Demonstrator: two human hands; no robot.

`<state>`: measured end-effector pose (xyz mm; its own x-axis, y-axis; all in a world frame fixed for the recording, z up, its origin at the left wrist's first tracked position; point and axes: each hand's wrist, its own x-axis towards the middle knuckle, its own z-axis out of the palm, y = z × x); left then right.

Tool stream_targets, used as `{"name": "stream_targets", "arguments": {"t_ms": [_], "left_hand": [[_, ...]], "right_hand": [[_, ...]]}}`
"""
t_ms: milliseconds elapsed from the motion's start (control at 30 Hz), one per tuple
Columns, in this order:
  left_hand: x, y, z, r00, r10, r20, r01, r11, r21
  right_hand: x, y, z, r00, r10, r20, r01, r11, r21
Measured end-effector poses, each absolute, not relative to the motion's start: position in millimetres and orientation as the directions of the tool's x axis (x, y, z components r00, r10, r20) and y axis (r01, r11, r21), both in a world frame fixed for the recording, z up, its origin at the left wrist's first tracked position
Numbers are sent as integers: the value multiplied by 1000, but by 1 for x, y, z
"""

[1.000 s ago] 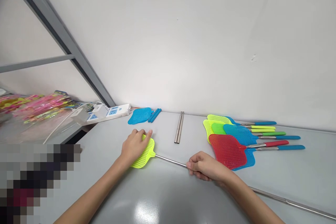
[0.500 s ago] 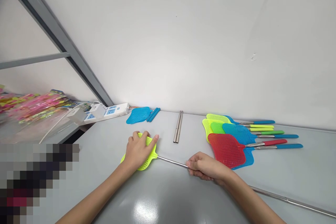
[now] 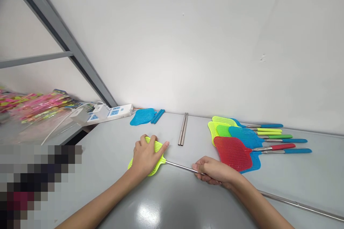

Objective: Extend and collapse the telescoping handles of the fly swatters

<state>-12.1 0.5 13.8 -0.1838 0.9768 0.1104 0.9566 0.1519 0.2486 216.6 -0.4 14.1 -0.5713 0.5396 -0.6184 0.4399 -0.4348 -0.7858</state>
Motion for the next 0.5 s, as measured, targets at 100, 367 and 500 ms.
{"name": "stream_targets", "arguments": {"t_ms": [100,367,500], "left_hand": [[-11,0,13,-183,977,107,956,152,250],[-5,-2,12,-177,979,102,950,143,276],[-5,-2,13,-155,984,84,945,123,304]], "right_hand": [[217,0,14,-566,533,-629,450,-439,-777],[216,0,17,-523,529,-668,476,-469,-744],[217,0,15,-544,532,-649,465,-453,-761]]}}
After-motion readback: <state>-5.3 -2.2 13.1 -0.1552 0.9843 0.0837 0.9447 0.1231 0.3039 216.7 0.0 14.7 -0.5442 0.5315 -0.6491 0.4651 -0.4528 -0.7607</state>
